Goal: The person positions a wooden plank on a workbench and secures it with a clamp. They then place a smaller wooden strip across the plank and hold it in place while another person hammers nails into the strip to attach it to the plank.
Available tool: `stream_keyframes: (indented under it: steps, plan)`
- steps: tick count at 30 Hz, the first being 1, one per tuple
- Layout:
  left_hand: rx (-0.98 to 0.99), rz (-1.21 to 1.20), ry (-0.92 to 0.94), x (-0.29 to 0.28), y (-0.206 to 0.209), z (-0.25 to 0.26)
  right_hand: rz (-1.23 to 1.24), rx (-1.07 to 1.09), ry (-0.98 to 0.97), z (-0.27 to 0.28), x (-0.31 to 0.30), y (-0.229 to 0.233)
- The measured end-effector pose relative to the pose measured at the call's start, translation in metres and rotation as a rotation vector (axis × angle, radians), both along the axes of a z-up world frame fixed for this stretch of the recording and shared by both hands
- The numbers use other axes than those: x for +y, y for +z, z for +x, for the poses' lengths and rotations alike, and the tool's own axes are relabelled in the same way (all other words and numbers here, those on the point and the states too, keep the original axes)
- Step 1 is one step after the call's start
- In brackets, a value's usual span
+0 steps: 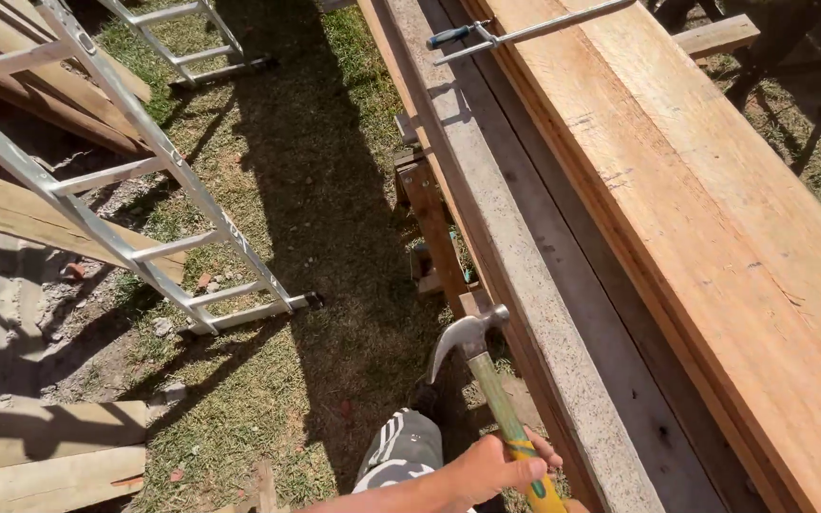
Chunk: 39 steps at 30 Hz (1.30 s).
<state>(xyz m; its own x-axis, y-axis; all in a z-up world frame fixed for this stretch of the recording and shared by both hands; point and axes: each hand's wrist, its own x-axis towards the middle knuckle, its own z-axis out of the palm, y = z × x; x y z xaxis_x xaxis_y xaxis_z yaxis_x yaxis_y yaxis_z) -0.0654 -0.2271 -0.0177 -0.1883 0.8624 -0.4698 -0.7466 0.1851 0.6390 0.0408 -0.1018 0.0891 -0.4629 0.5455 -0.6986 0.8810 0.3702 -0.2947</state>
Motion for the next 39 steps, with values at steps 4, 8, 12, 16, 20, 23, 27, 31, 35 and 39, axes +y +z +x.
stream_keyframes:
  steps: [4, 8, 12, 16, 20, 23, 27, 31, 35, 39]
  plan:
    - [0.105, 0.060, 0.157, -0.030, 0.034, -0.051, -0.045, -0.048, 0.038, -0.022, -0.027, -0.031]
    - [-0.056, -0.241, 0.405, -0.043, 0.023, -0.135, 0.217, 0.370, 0.026, -0.079, -0.045, -0.046]
    - [-0.198, -0.496, 0.750, -0.091, -0.059, -0.244, 0.189, 0.344, -0.099, -0.134, -0.052, -0.057]
    - [-0.297, -0.703, 0.764, -0.176, -0.109, -0.340, 0.099, 0.023, 0.150, -0.163, -0.055, -0.107]
    - [-0.160, -0.928, 0.627, -0.231, -0.128, -0.372, -0.043, -0.078, 0.468, -0.215, -0.057, -0.115]
    - [-0.131, -1.026, 0.565, -0.258, -0.131, -0.371, -0.057, -0.129, 0.459, -0.244, -0.053, -0.117]
    - [-0.156, -1.085, 0.501, -0.287, -0.148, -0.370, 0.086, -0.056, 0.618, -0.299, -0.024, -0.136]
    - [-0.259, -1.140, 0.422, -0.307, -0.142, -0.382, 0.073, -0.080, 0.702, -0.387, -0.005, -0.133]
    - [-0.356, -1.139, 0.483, -0.310, -0.160, -0.405, 0.050, 0.092, 0.796, -0.500, 0.010, -0.153]
    - [-0.332, -1.338, 0.395, -0.312, -0.210, -0.480, -0.028, 0.217, 0.843, -0.615, 0.030, -0.197]
